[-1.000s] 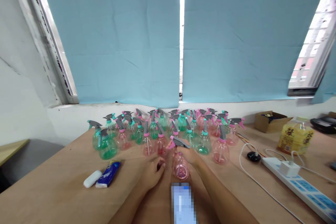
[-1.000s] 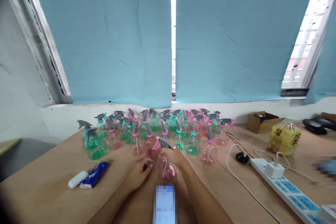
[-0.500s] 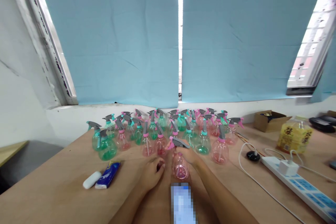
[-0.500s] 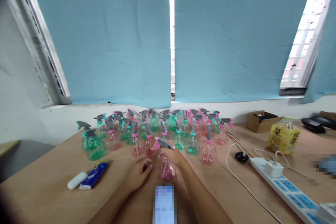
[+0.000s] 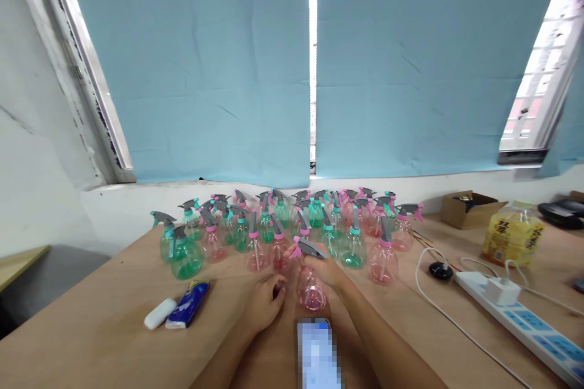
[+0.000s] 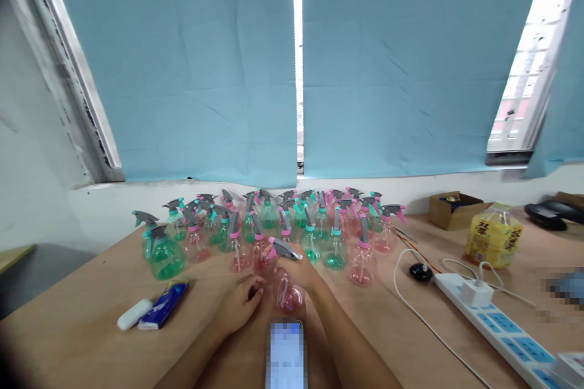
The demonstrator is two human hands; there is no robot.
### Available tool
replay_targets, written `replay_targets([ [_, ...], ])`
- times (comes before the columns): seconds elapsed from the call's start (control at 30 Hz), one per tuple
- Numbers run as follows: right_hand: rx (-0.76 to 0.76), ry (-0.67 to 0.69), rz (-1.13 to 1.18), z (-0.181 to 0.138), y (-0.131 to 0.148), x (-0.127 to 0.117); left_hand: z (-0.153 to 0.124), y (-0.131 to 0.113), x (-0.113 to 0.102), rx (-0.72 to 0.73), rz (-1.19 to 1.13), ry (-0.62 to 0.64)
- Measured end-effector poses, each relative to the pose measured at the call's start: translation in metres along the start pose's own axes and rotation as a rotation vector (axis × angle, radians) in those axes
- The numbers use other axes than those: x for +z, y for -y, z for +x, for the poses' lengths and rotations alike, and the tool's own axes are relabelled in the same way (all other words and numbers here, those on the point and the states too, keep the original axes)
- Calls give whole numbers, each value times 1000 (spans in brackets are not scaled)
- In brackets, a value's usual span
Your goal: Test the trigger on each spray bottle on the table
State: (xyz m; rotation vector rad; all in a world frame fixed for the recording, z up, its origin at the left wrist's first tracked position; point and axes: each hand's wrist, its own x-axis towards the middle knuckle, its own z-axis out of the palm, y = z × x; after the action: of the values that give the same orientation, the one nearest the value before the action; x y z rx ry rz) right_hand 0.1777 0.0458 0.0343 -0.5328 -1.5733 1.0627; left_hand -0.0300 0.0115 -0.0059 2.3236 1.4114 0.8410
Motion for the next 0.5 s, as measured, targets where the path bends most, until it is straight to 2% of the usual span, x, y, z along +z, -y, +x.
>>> replay_targets([
  [0.13,-84,-176,-77,-3,-16,7,-3,2,-1,-13,-21,13],
  [0.2,-112,-239,-101,-5,-18,15,-7,1,-3,26,-50,-19],
  [0.37,-181,-228,-200,-7,-7,36,-11,-4,-8,170,-110,-157],
  [0.5,-203,-145,-196,-4,0,48,-10,-5,-8,172,-68,-179],
])
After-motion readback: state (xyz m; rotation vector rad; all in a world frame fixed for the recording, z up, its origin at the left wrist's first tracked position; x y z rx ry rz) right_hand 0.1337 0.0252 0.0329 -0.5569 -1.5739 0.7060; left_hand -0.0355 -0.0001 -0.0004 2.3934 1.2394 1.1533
